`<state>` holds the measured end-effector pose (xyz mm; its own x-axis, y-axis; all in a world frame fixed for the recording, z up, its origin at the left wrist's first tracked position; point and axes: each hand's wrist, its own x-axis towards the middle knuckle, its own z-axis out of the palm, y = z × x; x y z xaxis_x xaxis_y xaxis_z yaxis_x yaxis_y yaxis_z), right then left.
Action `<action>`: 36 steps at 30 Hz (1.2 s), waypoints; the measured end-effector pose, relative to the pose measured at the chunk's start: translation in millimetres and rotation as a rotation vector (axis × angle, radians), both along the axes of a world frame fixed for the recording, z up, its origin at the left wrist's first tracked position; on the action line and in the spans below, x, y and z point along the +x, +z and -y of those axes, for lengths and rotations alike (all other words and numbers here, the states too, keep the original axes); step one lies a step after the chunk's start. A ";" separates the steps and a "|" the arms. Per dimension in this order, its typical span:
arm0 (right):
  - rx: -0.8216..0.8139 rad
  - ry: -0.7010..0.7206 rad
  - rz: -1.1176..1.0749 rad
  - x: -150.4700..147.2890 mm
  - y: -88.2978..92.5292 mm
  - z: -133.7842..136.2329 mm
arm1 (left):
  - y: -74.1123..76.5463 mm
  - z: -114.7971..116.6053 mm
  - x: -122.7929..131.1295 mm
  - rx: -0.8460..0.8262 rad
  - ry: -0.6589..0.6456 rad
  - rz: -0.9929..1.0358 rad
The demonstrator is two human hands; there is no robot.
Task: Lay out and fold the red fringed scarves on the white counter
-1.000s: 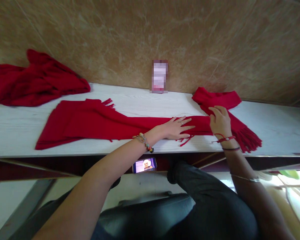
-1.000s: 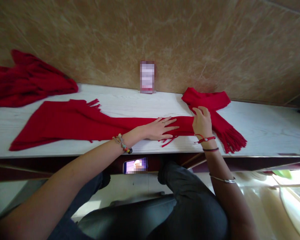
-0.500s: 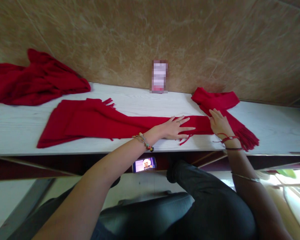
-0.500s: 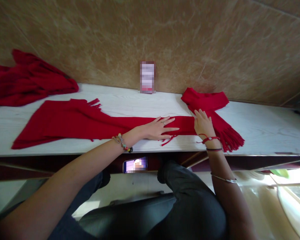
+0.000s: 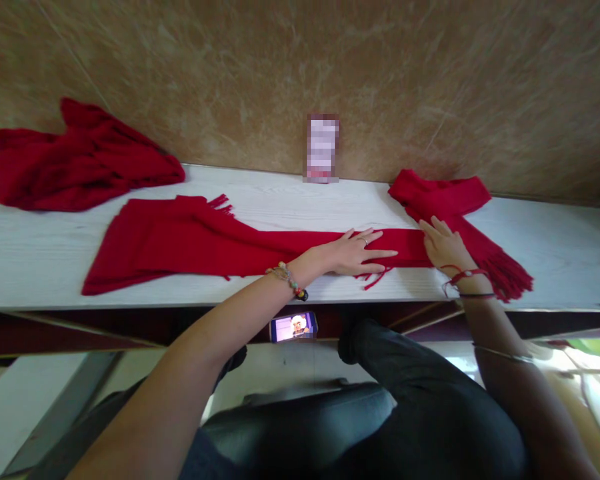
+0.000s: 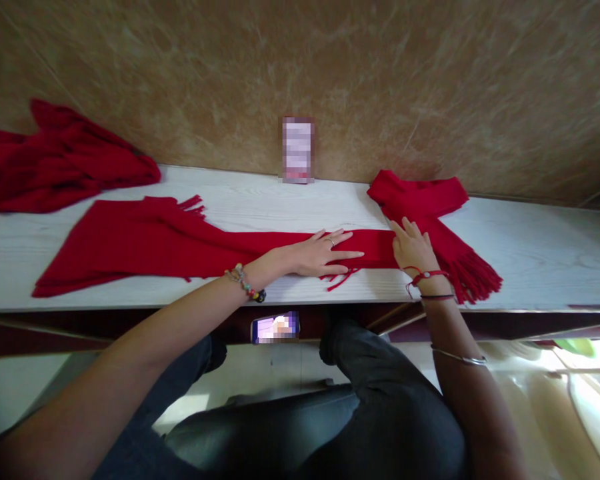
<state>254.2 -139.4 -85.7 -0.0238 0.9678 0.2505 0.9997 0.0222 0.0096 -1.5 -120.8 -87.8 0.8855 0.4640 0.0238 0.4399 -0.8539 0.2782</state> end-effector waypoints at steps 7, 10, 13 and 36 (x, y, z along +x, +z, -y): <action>0.026 0.396 0.000 -88.2 17.7 -2.2 | 34.3 2.2 -67.1 -0.004 0.288 -0.139; -0.009 0.479 0.043 -133.9 13.4 -6.3 | 38.2 3.9 -113.7 0.040 0.511 -0.201; -0.051 0.533 0.037 -167.1 4.5 -11.6 | 32.2 9.3 -153.5 0.062 0.612 -0.250; -0.118 0.684 -0.046 -154.9 -28.8 -37.8 | 3.8 11.1 -268.4 0.135 1.345 -0.046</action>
<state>99.2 -101.6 -114.5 -0.6298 0.7601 0.1599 0.7602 0.6455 -0.0738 -269.8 -131.9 -84.0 -0.2476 0.9613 0.1206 0.9564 0.2226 0.1892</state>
